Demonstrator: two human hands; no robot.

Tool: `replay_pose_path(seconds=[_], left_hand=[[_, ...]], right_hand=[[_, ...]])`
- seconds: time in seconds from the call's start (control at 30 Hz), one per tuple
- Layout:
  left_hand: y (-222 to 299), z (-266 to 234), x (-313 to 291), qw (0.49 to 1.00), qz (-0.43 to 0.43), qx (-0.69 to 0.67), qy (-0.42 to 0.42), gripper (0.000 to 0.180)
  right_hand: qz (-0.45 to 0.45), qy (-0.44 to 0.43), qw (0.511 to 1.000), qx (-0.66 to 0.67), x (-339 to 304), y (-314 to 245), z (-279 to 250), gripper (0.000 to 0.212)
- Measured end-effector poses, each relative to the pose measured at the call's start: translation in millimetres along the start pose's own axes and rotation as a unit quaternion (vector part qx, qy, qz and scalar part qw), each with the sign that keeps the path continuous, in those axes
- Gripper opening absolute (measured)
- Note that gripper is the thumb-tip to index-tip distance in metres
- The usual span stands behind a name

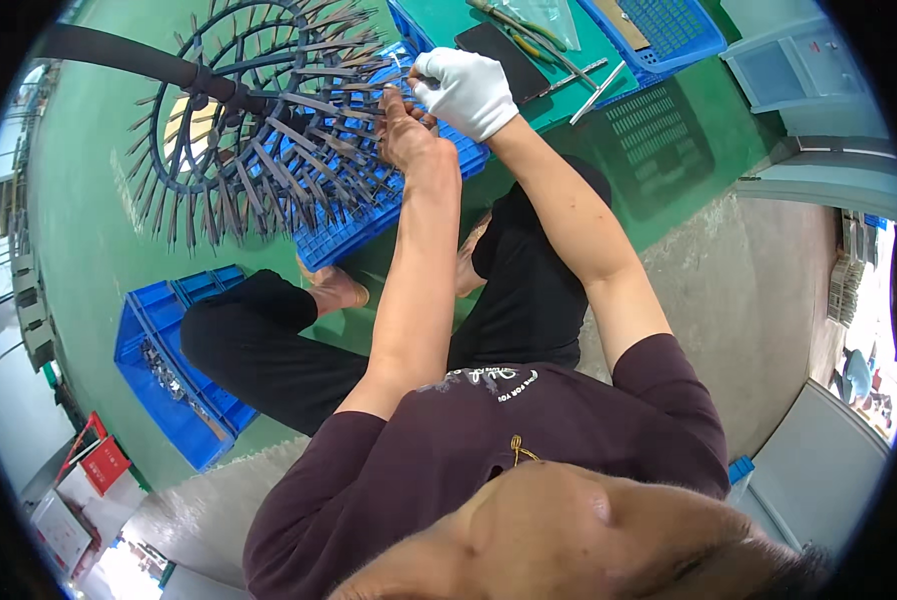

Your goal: Assembling small metal clips onto a circular rotating rack on a factory floor.

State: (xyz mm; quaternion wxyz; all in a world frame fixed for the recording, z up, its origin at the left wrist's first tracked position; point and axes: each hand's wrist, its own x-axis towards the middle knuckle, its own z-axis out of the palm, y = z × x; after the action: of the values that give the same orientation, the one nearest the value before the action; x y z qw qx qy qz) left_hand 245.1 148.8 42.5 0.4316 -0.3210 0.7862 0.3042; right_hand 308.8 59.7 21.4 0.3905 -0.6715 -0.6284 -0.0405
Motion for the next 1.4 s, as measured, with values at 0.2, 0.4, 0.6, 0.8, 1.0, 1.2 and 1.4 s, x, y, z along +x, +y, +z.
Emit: replay_pose_path(seconds=[0.2,0.4,0.6,0.8,1.0,1.2,1.4], left_hand=[[-39.0,-53.2,54.9,0.846,0.223,-0.106,-0.473,0.016],[-40.0,-72.0,68.8,0.79,0.121,-0.041,-0.6,0.021],[-31.1,-113.5,82.2,0.745,-0.012,0.047,-0.665,0.041],[-24.2,-122.0,98.0,0.746,-0.03,0.101,-0.658,0.049],[-19.5,-119.9,113.8,0.697,-0.067,0.155,-0.697,0.041],[-22.3,-124.2,112.5,0.742,-0.121,0.103,-0.651,0.036],[-8.4,-109.4,133.4,0.695,-0.259,0.051,-0.669,0.029]], right_hand=[[0.003,-0.038,0.999,-0.023,1.2,-5.7,-3.7,0.011],[0.026,-0.033,0.999,0.03,-8.0,0.9,-18.7,0.012],[0.048,-0.135,0.975,0.172,-40.6,-14.9,-74.9,0.012],[0.054,-0.144,0.981,0.116,-64.4,-32.3,-83.7,0.012],[-0.128,-0.063,0.99,0.016,-63.2,-30.6,-69.4,0.013],[-0.118,-0.074,0.989,0.049,-62.3,-39.1,-59.9,0.012],[0.19,-0.037,0.957,0.216,-92.1,-74.3,-83.0,0.012]])
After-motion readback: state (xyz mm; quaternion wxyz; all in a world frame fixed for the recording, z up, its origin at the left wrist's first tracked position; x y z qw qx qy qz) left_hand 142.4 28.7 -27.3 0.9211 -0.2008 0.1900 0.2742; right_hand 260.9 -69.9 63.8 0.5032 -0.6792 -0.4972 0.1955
